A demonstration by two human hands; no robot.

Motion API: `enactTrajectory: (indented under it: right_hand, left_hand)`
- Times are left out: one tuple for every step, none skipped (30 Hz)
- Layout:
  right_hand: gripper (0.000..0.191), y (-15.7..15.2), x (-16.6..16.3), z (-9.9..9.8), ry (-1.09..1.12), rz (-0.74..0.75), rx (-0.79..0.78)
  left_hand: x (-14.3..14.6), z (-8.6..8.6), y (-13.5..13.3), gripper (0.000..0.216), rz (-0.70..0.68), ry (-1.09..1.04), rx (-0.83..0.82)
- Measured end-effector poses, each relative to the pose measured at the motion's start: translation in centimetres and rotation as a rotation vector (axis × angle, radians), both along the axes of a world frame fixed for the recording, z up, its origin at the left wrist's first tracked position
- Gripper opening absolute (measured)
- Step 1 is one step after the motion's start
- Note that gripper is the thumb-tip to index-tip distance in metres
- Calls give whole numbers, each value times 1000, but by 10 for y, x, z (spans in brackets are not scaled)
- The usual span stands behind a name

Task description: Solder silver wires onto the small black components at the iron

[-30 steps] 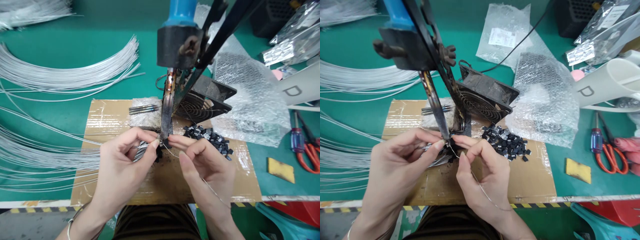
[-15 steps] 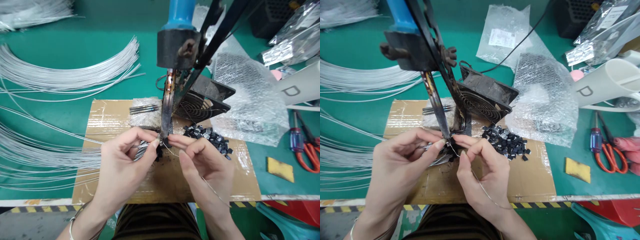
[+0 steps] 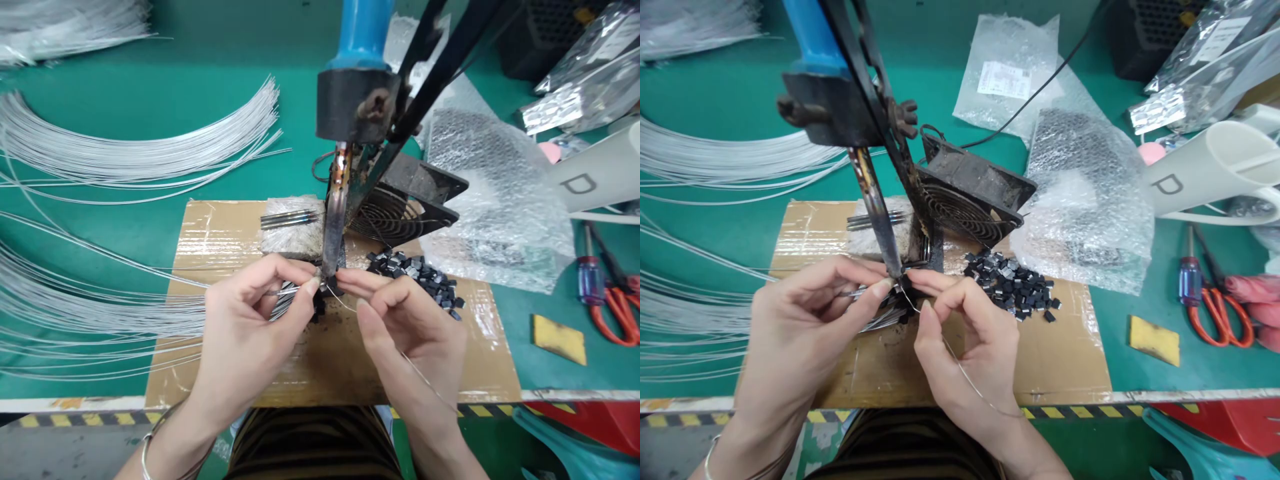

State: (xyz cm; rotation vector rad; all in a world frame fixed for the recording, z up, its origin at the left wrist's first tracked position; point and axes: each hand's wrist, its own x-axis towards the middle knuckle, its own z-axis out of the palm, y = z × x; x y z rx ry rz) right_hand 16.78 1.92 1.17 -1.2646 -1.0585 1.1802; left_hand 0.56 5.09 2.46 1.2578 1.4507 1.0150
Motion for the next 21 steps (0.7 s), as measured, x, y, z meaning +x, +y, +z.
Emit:
enactTrajectory:
  right_hand:
    - [21, 0, 0, 0, 2, -12, 2]
    - [20, 0, -1, 0, 1, -17, 5]
    - [20, 1, -1, 0, -3, -15, 7]
    - [20, 1, 0, 0, -8, -8, 11]
    - [20, 1, 0, 0, -15, 1, 12]
    - [20, 1, 0, 0, -21, 9, 13]
    - [20, 1, 1, 0, -24, 14, 14]
    - [20, 1, 1, 0, -27, 16, 13]
    - [20, 1, 1, 0, -28, 13, 11]
    - [20, 1, 1, -1, -26, 7, 8]
    - [20, 1, 0, -1, -22, -1, 4]
    - [20, 1, 0, -1, -17, -12, 1]
    - [20, 1, -1, -1, -11, -22, -3]
    - [20, 0, -1, -1, -6, -30, -3]
    - [20, 0, -2, -1, -6, -29, -1]
    - [20, 0, -2, -1, -9, -21, 3]
    - [20, 0, -1, -1, -14, -13, 5]
    - [20, 0, -1, -1, -20, -4, 7]
    - [21, 0, 0, 0, -26, 4, 8]
    - [21, 0, 0, 0, -30, 8, 9]
    - [21, 0, 0, 0, -33, 7, 8]
  left_hand:
    - [0, 0, 0, 11, 2, 2, 0]
    - [0, 0, 0, 11, 4, 4, -2]
    - [0, -1, 0, 11, 7, 5, -4]
    - [1, -1, 0, 11, 9, 5, -3]
    - [1, -1, 0, 11, 12, 8, -5]
    - [1, -1, 0, 11, 14, 12, -5]
    - [1, -2, 0, 11, 13, 13, -1]
    - [1, -2, 1, 12, 10, 12, 4]
    - [1, -2, 1, 12, 6, 8, 6]
    - [0, -2, 0, 11, -2, 1, 7]
    - [0, -3, 0, 11, -7, -5, 3]
    - [0, -3, 0, 12, -10, -9, 2]
    - [0, -3, 0, 12, -8, -8, 0]
    - [0, -2, -1, 12, -4, -4, -1]
    - [0, -2, -1, 12, -1, -3, 2]
    - [0, -2, -1, 12, 3, -1, 2]
    - [0, -2, -1, 12, 5, 0, 0]
    - [0, -2, -1, 11, 4, 2, -4]
    - [0, -1, -1, 11, 3, 3, -6]
    - [0, -1, -1, 11, 0, 1, -5]
    - [0, -1, -1, 11, -1, -1, -7]
